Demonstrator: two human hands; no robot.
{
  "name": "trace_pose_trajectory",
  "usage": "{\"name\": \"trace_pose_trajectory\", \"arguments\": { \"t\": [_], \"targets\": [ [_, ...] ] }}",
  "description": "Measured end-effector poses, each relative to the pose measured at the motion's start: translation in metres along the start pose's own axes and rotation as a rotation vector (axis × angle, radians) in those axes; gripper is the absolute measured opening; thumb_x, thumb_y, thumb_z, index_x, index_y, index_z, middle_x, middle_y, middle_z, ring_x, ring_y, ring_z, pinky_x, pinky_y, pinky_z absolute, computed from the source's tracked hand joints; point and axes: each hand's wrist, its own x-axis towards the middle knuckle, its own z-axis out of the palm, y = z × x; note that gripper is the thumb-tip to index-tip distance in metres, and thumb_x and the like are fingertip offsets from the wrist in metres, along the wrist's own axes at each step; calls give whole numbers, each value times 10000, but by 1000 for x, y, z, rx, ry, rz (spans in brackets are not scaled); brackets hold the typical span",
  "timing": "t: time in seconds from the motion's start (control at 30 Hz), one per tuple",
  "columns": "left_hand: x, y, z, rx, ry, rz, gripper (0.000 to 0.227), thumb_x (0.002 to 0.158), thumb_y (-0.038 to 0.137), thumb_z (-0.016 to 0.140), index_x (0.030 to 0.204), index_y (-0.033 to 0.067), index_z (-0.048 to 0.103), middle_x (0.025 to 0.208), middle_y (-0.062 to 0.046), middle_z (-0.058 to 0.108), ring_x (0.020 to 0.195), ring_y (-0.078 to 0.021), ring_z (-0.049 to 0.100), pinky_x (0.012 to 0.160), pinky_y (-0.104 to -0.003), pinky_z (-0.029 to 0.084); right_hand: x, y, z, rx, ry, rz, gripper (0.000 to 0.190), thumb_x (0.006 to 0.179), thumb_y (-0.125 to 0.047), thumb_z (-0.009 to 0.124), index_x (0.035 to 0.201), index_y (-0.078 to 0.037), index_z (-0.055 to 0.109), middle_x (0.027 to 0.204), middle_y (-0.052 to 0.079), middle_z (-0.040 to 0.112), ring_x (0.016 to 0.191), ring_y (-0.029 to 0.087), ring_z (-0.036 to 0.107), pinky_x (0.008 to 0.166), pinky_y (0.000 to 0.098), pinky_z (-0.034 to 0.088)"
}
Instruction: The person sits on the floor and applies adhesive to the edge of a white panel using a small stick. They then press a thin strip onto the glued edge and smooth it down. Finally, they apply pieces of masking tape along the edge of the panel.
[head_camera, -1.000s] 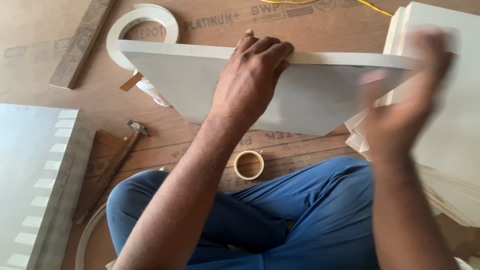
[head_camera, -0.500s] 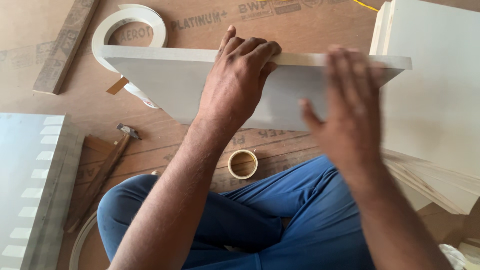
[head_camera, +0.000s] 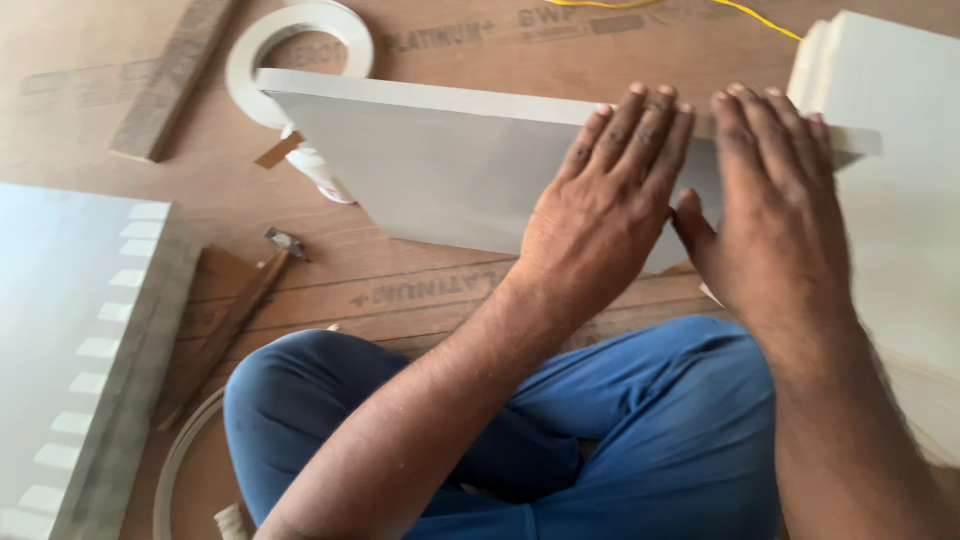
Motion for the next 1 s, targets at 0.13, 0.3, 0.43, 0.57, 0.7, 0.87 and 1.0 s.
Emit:
{"name": "trace_pose_trajectory", "arguments": {
  "t": [0.13, 0.3, 0.43, 0.57, 0.7, 0.87, 1.0],
  "targets": [
    [-26, -38, -13, -103, -80, -110, 832, 965, 427, 699, 1591, 46, 307, 1656, -175, 316, 1563, -300, 277, 1325, -466, 210, 2, 0, -4, -9, 1, 1, 665, 945, -190, 769, 1501, 61, 506, 1504, 258, 564, 1442, 392, 492, 1260, 504, 323],
    [-88, -144, -63, 114, -24, -223, 880, 951, 440, 776, 1578, -7, 350, 1636, -227, 329, 1528, -357, 294, 1246, -530, 201, -2, 6, 4, -73, 7, 2, 659, 976, -209, 746, 1541, 34, 511, 1536, 233, 570, 1479, 376, 491, 1284, 501, 324],
    [-116, -206, -106, 244, -123, -456, 864, 997, 454, 776, 1625, 31, 360, 1622, -234, 396, 1544, -358, 319, 1285, -516, 259, 0, 5, 4, -23, 13, 14, 660, 1001, -214, 728, 1566, 39, 499, 1555, 238, 556, 1512, 381, 469, 1311, 518, 307],
    [-115, -206, -117, 354, 42, -461, 817, 1067, 457, 762, 1615, 19, 345, 1707, -186, 408, 1625, -348, 316, 1368, -527, 293, -3, 3, 7, 8, 15, 20, 676, 982, -239, 743, 1537, 54, 493, 1526, 246, 550, 1516, 384, 469, 1318, 529, 296],
    [-99, -166, -83, 138, -95, -278, 965, 916, 549, 761, 1570, -13, 328, 1601, -266, 378, 1458, -410, 322, 1151, -570, 292, -8, 13, 16, -91, 22, -3, 680, 1035, -308, 795, 1536, 48, 504, 1530, 221, 557, 1499, 357, 479, 1323, 495, 305],
    [-112, -207, -101, 231, -38, -346, 848, 978, 527, 749, 1555, -11, 439, 1580, -235, 461, 1428, -413, 413, 1174, -540, 342, -14, 25, 23, -123, 35, -52, 661, 1046, -323, 836, 1492, 42, 512, 1526, 209, 568, 1484, 342, 493, 1321, 465, 342],
    [-118, -238, -136, 203, 51, -189, 510, 1007, 262, 799, 1397, -24, 637, 1443, -211, 615, 1366, -405, 524, 1142, -527, 417, -9, 27, 18, -55, 53, -80, 606, 1047, -259, 827, 1474, 56, 534, 1497, 207, 572, 1447, 343, 504, 1293, 441, 390]
  ]
}}
